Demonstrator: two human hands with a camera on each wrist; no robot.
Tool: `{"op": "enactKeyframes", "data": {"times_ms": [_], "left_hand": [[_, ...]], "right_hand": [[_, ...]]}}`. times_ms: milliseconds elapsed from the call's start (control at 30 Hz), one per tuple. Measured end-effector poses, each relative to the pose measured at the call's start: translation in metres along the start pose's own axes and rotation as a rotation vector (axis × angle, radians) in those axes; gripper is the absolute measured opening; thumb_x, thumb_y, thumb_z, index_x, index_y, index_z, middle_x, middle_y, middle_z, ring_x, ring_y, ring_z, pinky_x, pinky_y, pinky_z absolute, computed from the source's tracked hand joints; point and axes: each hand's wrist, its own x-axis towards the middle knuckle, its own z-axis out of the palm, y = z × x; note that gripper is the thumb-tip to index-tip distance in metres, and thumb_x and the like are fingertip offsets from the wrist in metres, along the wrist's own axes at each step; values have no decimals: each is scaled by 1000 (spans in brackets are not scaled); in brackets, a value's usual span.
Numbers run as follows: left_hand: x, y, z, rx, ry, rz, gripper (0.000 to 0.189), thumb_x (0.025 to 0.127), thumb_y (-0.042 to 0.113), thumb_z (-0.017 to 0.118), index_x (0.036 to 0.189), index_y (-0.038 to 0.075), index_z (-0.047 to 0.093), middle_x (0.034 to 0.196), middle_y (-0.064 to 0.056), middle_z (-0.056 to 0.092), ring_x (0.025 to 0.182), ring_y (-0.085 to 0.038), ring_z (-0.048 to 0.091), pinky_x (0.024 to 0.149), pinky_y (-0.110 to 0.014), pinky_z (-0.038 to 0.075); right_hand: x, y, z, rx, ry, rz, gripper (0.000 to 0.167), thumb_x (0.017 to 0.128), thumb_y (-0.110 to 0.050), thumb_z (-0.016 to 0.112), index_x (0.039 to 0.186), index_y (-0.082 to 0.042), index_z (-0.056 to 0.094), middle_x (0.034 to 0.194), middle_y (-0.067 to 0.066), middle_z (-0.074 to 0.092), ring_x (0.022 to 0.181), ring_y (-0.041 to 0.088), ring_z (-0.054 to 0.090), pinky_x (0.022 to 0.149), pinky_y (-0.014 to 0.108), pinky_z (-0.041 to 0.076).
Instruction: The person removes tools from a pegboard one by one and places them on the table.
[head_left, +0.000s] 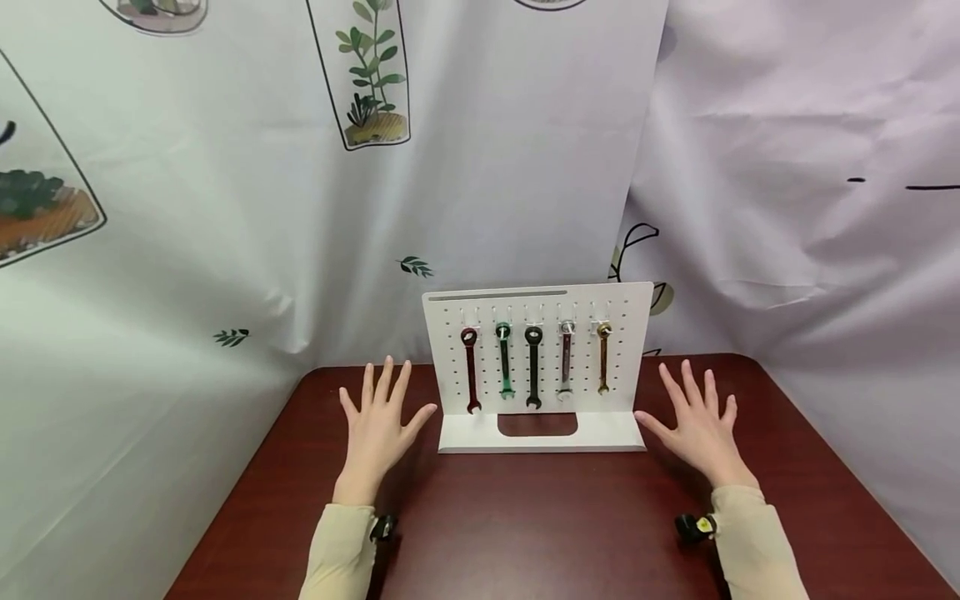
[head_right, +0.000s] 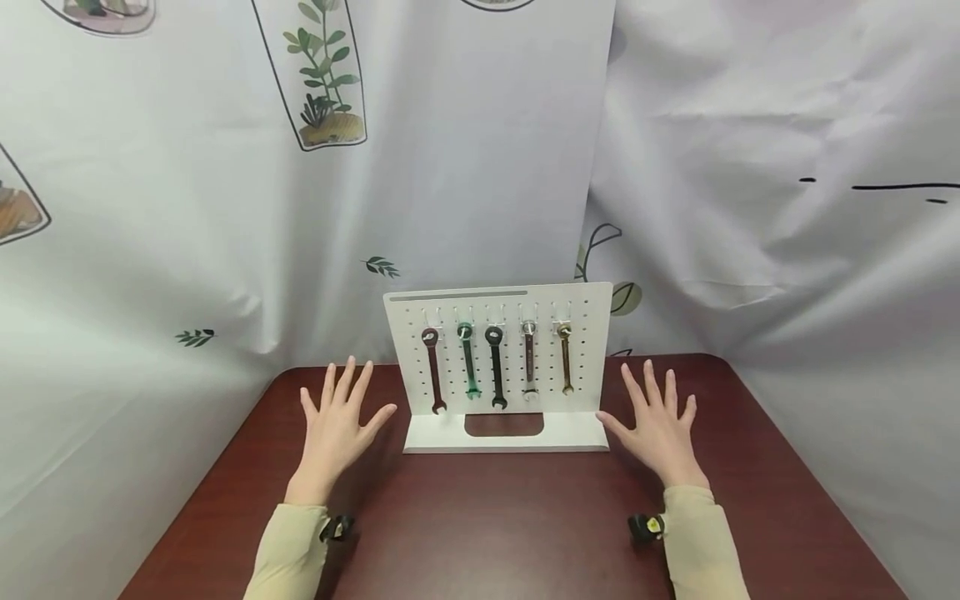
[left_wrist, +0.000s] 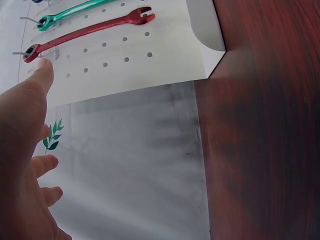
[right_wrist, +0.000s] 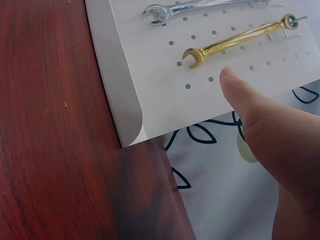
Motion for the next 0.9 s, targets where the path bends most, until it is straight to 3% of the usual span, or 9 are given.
{"op": "enactKeyframes", "data": {"times_ms": [533,767,900], "left_hand": [[-7,-3,1,0,-4,-4,84,91,63,63,158,20,36,163,-14,29,151,-42,14,107,-80,6],[4,-1,0,-21,-13,-1,85,91,64,61,159,21,34,164,-14,26,152,-40,11,108,-79,2],[0,-4,1,-5,-13,-1,84,91,62,63,158,20,35,164,-14,26,152,-41,12,108,-79,2]], "right_hand": [[-4,1,5,-14,-31,-9,96,91,-65,60,163,-27,10,167,21,3,150,48,-12,103,82,-4],[1,-1,-2,-12,-40,-6,95,92,-63,61,164,-26,10,167,20,2,149,49,-11,103,82,-3],[0,-2,1,-4,-50,-5,95,93,-63,60,164,-27,8,167,20,2,150,48,-11,103,82,-3]]}}
